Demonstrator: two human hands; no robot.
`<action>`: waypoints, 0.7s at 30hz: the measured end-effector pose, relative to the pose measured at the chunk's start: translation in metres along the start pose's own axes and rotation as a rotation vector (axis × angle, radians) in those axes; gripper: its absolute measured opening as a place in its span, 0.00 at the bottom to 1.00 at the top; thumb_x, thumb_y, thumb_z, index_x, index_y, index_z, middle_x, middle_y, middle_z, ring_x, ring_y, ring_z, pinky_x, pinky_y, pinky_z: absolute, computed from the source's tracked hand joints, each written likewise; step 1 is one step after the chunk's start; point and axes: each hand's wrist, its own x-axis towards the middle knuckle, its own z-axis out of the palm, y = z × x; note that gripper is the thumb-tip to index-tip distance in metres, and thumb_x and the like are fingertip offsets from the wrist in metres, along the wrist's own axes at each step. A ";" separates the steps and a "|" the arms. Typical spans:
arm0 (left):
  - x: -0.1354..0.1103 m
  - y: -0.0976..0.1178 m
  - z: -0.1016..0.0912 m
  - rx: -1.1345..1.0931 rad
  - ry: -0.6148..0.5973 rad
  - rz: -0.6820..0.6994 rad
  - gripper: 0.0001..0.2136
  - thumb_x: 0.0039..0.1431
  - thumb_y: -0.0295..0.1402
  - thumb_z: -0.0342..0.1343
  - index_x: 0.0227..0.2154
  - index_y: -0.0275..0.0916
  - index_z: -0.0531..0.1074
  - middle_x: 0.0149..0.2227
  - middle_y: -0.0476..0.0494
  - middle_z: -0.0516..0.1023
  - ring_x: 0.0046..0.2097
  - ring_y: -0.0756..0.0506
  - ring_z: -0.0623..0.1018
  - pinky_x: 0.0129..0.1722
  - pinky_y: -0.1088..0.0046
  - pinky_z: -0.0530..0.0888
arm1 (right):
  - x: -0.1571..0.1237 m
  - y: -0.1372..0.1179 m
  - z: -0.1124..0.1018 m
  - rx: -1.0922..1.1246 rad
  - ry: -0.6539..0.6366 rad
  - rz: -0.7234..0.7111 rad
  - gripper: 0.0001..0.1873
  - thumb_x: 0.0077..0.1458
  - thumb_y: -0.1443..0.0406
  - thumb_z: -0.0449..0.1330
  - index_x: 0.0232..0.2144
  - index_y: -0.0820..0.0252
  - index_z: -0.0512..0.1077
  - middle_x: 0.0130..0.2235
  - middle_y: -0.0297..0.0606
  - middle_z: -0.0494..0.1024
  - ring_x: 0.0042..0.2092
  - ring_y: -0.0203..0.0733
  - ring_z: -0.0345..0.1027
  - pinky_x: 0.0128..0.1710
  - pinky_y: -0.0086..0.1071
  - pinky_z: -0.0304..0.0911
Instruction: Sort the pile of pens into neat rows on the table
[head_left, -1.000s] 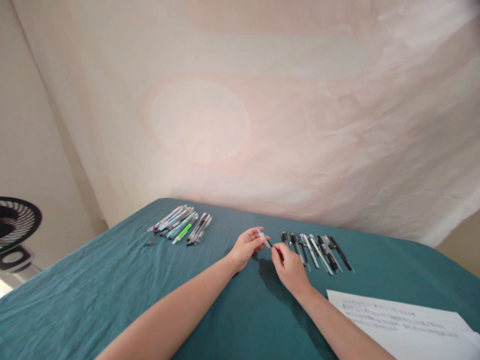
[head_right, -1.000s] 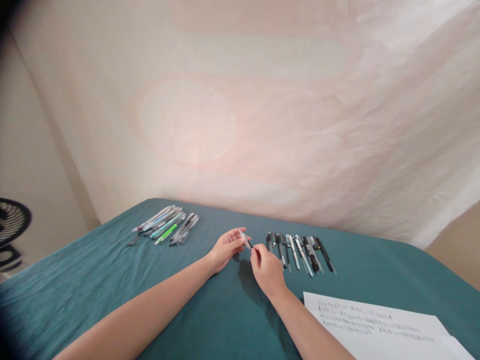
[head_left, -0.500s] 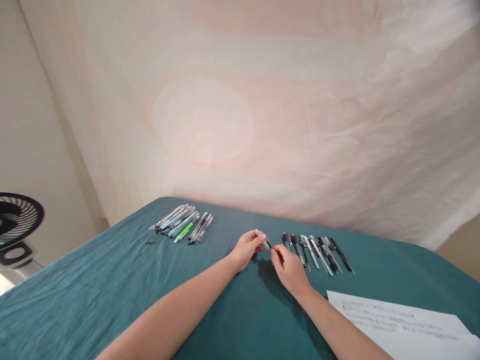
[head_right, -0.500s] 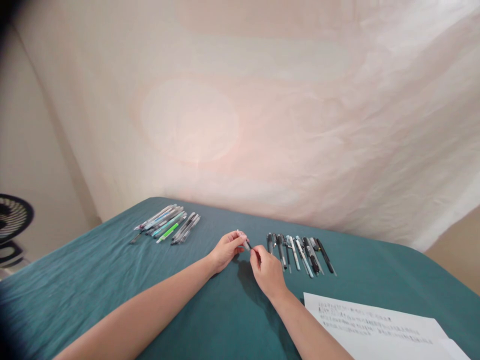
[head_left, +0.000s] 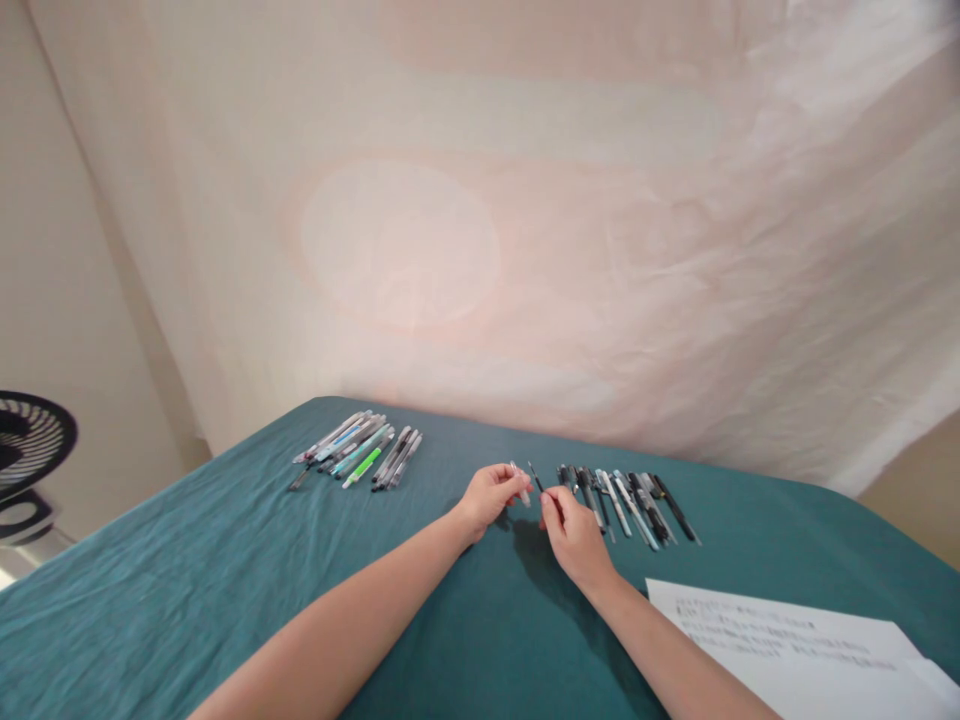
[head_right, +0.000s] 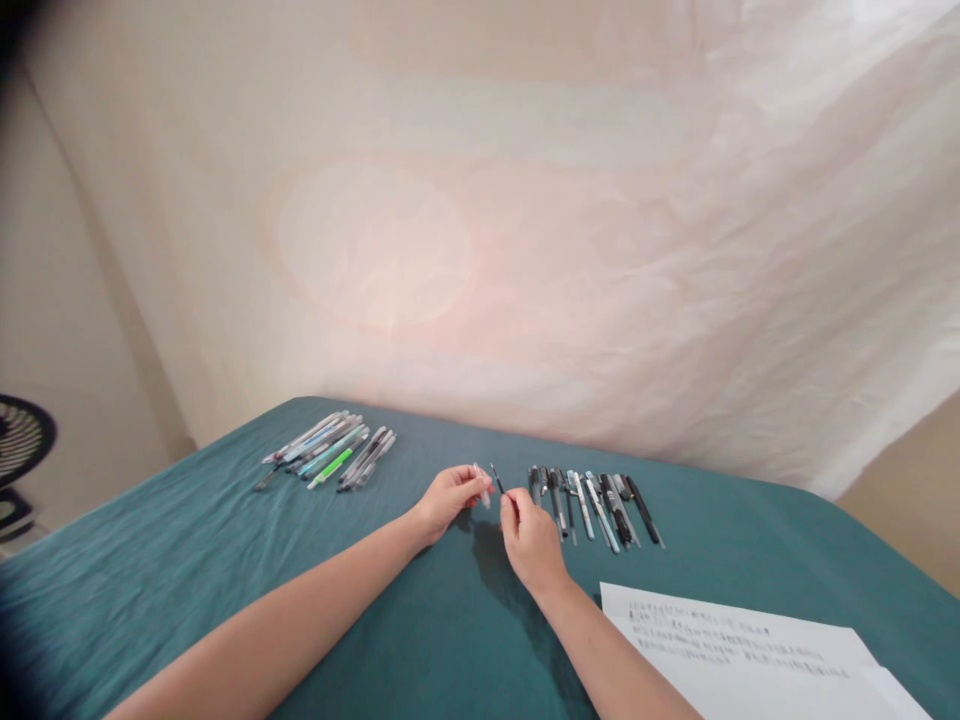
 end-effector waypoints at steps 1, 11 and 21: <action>-0.002 0.001 0.003 0.005 -0.024 -0.006 0.14 0.42 0.43 0.58 0.24 0.35 0.71 0.25 0.45 0.74 0.24 0.53 0.68 0.24 0.79 0.61 | 0.000 0.000 0.000 0.006 -0.006 -0.001 0.16 0.58 0.60 0.41 0.31 0.59 0.66 0.22 0.35 0.71 0.26 0.39 0.67 0.27 0.27 0.57; -0.003 -0.002 0.006 -0.059 -0.033 -0.014 0.14 0.41 0.42 0.59 0.25 0.34 0.72 0.23 0.48 0.72 0.23 0.54 0.66 0.22 0.79 0.59 | -0.002 -0.003 0.001 0.013 -0.031 -0.054 0.15 0.57 0.60 0.43 0.33 0.59 0.67 0.26 0.37 0.74 0.27 0.38 0.68 0.28 0.27 0.57; 0.023 0.001 -0.037 -0.247 0.317 0.042 0.14 0.42 0.42 0.59 0.25 0.35 0.71 0.22 0.49 0.71 0.22 0.55 0.66 0.22 0.80 0.60 | 0.000 0.005 0.003 0.053 -0.058 -0.011 0.14 0.54 0.59 0.47 0.37 0.58 0.67 0.25 0.36 0.75 0.27 0.40 0.69 0.28 0.29 0.60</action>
